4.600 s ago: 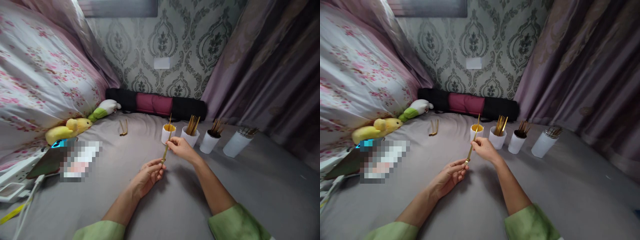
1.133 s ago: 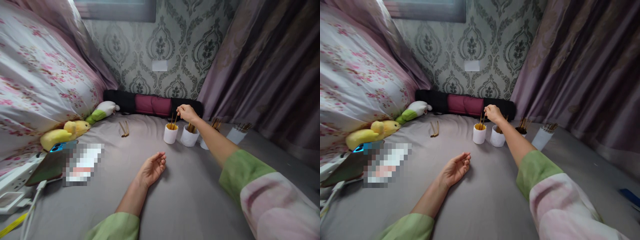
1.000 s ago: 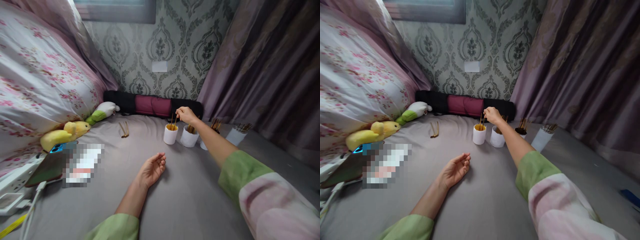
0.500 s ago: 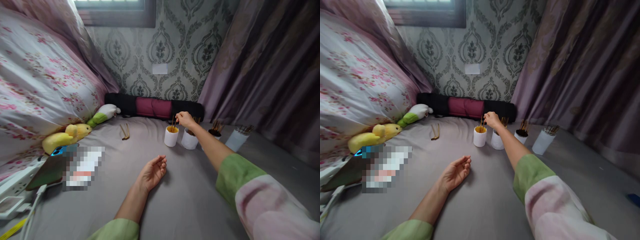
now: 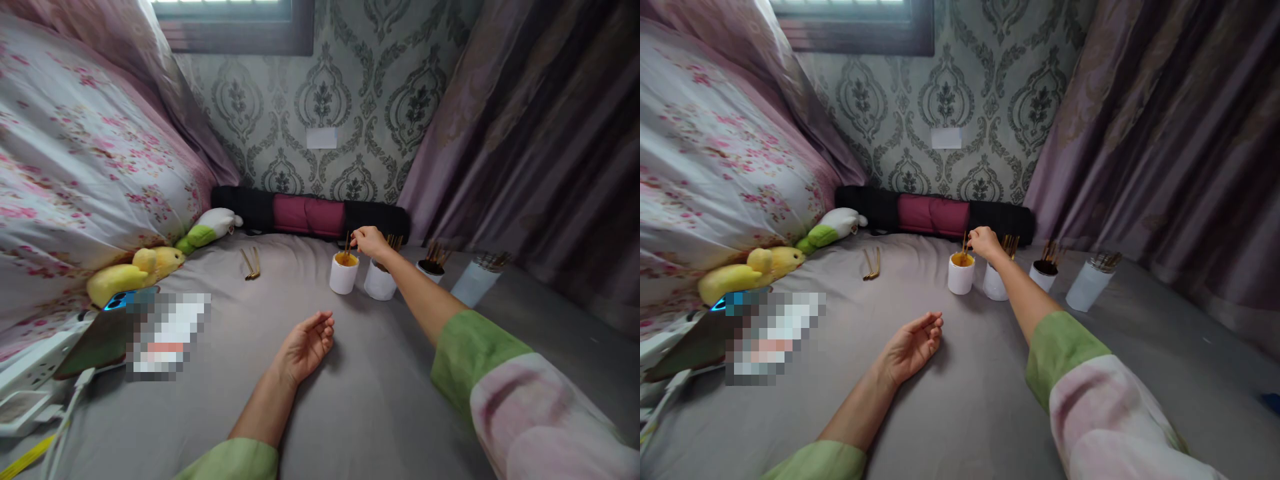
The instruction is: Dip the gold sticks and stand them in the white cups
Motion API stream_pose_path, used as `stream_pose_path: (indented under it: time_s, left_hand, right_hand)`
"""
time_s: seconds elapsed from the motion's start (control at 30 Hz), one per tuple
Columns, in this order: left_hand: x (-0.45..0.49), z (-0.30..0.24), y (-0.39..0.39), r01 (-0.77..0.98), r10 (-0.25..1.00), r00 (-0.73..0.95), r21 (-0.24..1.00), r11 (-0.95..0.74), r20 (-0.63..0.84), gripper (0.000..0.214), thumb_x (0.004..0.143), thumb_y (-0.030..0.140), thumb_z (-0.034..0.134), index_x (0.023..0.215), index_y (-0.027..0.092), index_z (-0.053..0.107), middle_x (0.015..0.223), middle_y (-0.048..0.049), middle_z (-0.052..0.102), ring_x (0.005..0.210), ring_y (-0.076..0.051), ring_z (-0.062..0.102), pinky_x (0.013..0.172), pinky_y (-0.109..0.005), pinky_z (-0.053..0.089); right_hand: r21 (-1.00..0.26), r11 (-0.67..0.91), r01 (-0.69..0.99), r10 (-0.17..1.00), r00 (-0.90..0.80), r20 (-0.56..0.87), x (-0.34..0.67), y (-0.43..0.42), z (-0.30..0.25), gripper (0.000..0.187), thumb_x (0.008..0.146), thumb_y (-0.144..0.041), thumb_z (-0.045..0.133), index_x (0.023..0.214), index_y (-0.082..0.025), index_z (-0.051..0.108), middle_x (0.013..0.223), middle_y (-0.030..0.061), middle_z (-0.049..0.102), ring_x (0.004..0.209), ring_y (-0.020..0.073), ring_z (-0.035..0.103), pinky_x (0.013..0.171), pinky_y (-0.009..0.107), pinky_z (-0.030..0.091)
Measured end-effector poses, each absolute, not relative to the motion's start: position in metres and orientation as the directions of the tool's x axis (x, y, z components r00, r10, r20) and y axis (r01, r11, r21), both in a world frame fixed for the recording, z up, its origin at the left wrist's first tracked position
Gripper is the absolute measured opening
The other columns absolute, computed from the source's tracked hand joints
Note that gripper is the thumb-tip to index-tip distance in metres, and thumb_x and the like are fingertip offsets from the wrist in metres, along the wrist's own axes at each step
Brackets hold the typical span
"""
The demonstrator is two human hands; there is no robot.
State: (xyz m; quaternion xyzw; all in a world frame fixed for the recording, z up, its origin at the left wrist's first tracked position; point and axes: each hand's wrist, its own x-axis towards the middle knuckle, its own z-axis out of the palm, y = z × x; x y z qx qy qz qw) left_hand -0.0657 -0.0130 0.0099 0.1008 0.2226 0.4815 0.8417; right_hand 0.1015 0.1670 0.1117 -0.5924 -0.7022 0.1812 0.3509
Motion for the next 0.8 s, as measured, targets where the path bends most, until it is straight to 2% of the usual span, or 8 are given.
stream_pose_path:
  time_s: [0.47, 0.8]
  left_hand:
    - [-0.066, 0.013, -0.014, -0.765, 0.856, 0.425, 0.389, 0.513, -0.294, 0.011, 0.078, 0.015, 0.049, 0.082, 0.008, 0.056, 0.07, -0.0052, 0.057, 0.054, -0.007, 0.051, 0.045, -0.017, 0.039]
    - [-0.065, 0.014, -0.014, -0.773, 0.856, 0.43, 0.373, 0.514, -0.289, 0.011, 0.077, 0.017, 0.05, 0.079, 0.008, 0.057, 0.068, -0.0053, 0.057, 0.052, -0.007, 0.051, 0.045, -0.016, 0.038]
  right_hand:
    - [-0.701, 0.187, 0.689, 0.972, -0.027, 0.233, 0.104, 0.16, 0.108, 0.025, 0.082, -0.023, 0.04, 0.086, -0.012, 0.061, 0.078, 0.0068, 0.067, 0.041, 0.0049, 0.05, 0.039, 0.015, 0.034]
    - [-0.67, 0.236, 0.704, 0.947, -0.012, 0.321, 0.108, 0.145, 0.104, 0.027, 0.082, -0.027, 0.039, 0.082, -0.013, 0.061, 0.07, 0.0055, 0.066, 0.04, 0.0057, 0.051, 0.043, 0.016, 0.036]
